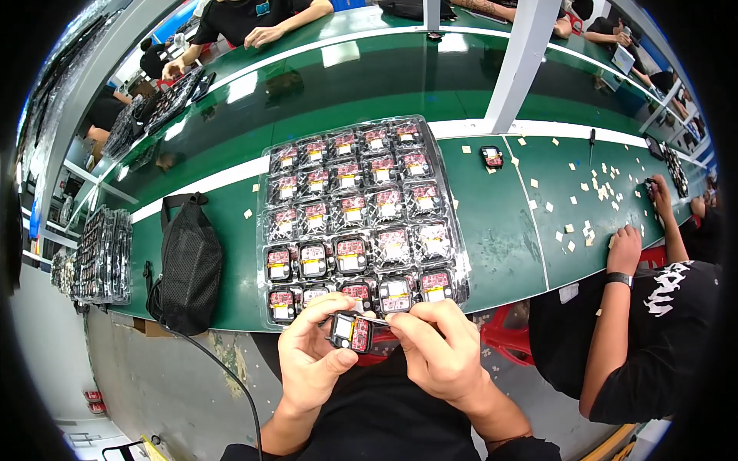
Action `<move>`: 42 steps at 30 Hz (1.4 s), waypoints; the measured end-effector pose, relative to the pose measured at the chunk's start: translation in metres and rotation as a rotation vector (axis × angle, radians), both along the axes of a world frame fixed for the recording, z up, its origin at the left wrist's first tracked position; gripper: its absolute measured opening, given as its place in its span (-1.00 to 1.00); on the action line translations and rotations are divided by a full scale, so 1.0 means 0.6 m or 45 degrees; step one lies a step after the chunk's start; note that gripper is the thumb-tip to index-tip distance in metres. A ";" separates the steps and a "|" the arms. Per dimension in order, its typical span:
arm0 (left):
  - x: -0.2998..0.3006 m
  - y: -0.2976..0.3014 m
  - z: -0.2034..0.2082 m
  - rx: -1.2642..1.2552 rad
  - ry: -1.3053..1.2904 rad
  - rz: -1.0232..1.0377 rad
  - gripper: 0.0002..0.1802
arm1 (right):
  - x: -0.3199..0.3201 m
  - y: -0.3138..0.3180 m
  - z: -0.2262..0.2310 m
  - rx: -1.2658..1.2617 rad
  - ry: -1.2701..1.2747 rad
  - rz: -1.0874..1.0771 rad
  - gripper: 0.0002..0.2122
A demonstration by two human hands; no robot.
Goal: Assembling and inspecting small electronic components on a factory production line.
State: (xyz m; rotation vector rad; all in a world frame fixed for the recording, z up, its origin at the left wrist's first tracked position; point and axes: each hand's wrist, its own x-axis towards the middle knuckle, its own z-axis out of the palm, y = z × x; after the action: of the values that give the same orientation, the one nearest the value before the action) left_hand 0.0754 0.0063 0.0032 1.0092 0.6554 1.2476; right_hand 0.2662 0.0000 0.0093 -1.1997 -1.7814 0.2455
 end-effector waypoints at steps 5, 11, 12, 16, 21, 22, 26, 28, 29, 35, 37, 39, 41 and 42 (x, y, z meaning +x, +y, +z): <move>-0.003 0.000 0.003 -0.003 0.022 0.007 -0.35 | 0.005 0.000 0.004 -0.031 0.022 0.021 -0.78; -0.005 0.000 0.000 0.008 0.033 0.002 -0.36 | 0.005 0.004 0.001 0.026 -0.035 0.023 -0.76; -0.004 0.001 0.000 0.005 0.031 -0.006 -0.35 | 0.002 0.005 0.001 0.079 -0.057 0.010 -0.74; -0.003 0.001 0.000 -0.003 0.026 -0.026 -0.35 | -0.002 0.008 -0.004 0.189 -0.082 0.002 -0.70; -0.004 0.000 0.001 -0.017 0.016 -0.028 -0.36 | -0.004 0.008 -0.008 0.206 -0.103 -0.017 -0.69; -0.004 0.000 0.001 -0.020 0.012 -0.029 -0.36 | -0.004 0.008 -0.008 0.211 -0.107 -0.009 -0.69; -0.004 0.000 0.000 -0.011 0.019 -0.034 -0.36 | -0.005 0.005 -0.010 0.198 -0.084 -0.008 -0.69; -0.004 0.000 -0.001 -0.017 0.026 -0.023 -0.36 | -0.004 0.004 -0.010 0.137 -0.064 -0.002 -0.73; -0.004 -0.001 -0.001 -0.018 0.027 -0.023 -0.36 | -0.004 0.003 -0.010 0.137 -0.063 -0.002 -0.73; -0.002 0.000 0.000 -0.017 0.011 -0.035 -0.36 | -0.002 0.001 -0.006 -0.113 0.190 0.062 -0.82; -0.001 0.000 0.001 -0.002 0.029 -0.033 -0.36 | -0.001 -0.001 -0.003 -0.161 0.193 0.051 -0.80; 0.000 -0.001 0.002 -0.006 0.025 -0.030 -0.36 | -0.001 -0.002 -0.002 -0.096 0.104 0.031 -0.79; 0.000 -0.001 0.003 -0.009 0.024 -0.025 -0.36 | -0.002 -0.002 -0.003 -0.031 0.018 0.014 -0.79; 0.000 -0.001 0.003 -0.008 0.019 -0.027 -0.36 | -0.003 -0.002 -0.003 -0.002 -0.007 0.005 -0.78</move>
State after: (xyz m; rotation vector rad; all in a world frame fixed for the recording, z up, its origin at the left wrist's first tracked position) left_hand 0.0752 0.0054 0.0050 1.0184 0.6581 1.2199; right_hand 0.2642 -0.0011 0.0072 -1.1991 -1.7888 0.2458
